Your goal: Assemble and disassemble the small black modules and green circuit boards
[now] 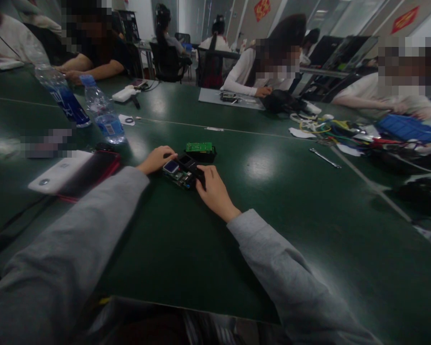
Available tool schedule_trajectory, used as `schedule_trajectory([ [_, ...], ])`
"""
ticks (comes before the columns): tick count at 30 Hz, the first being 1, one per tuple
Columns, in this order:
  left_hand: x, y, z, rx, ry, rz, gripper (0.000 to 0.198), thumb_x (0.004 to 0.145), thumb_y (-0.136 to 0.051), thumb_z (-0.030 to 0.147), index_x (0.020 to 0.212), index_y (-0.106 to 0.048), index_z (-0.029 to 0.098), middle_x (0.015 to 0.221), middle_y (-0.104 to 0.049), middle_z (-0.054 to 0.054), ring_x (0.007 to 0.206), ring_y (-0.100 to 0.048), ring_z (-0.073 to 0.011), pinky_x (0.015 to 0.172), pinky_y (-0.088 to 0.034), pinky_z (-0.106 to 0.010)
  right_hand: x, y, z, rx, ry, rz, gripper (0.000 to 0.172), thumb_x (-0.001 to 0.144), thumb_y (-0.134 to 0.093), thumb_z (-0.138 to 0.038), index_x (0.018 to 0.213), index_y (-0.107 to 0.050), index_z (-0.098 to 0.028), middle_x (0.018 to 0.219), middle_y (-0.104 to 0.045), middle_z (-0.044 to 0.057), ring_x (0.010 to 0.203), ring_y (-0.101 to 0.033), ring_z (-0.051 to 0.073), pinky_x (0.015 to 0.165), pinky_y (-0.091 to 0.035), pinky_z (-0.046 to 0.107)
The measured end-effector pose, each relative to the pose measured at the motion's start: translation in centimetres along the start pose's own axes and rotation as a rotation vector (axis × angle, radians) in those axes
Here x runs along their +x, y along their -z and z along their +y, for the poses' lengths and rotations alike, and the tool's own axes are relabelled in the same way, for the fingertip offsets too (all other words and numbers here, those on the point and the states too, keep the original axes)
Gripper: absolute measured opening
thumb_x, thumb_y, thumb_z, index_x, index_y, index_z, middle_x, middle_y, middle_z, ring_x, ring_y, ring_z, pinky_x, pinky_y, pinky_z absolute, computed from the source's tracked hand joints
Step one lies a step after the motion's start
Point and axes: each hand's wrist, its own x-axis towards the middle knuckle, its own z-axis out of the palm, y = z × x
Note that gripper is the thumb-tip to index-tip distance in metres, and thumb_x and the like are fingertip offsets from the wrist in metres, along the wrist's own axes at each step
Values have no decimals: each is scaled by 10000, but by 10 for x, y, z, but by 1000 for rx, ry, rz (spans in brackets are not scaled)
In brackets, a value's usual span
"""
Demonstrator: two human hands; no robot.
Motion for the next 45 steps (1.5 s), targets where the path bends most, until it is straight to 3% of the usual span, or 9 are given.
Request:
schedule_trajectory([
  [45,2,-5,-5,12,-1,10,359,948,-445,453,925,-703,206,1045,-673,-66,966,-589,-206,887,-461,-372,0,-3,3,-12,2,5,416,900,-485,-231,1311,-425,-213,1238,-474,137,1130,-540,292,964,-496,511],
])
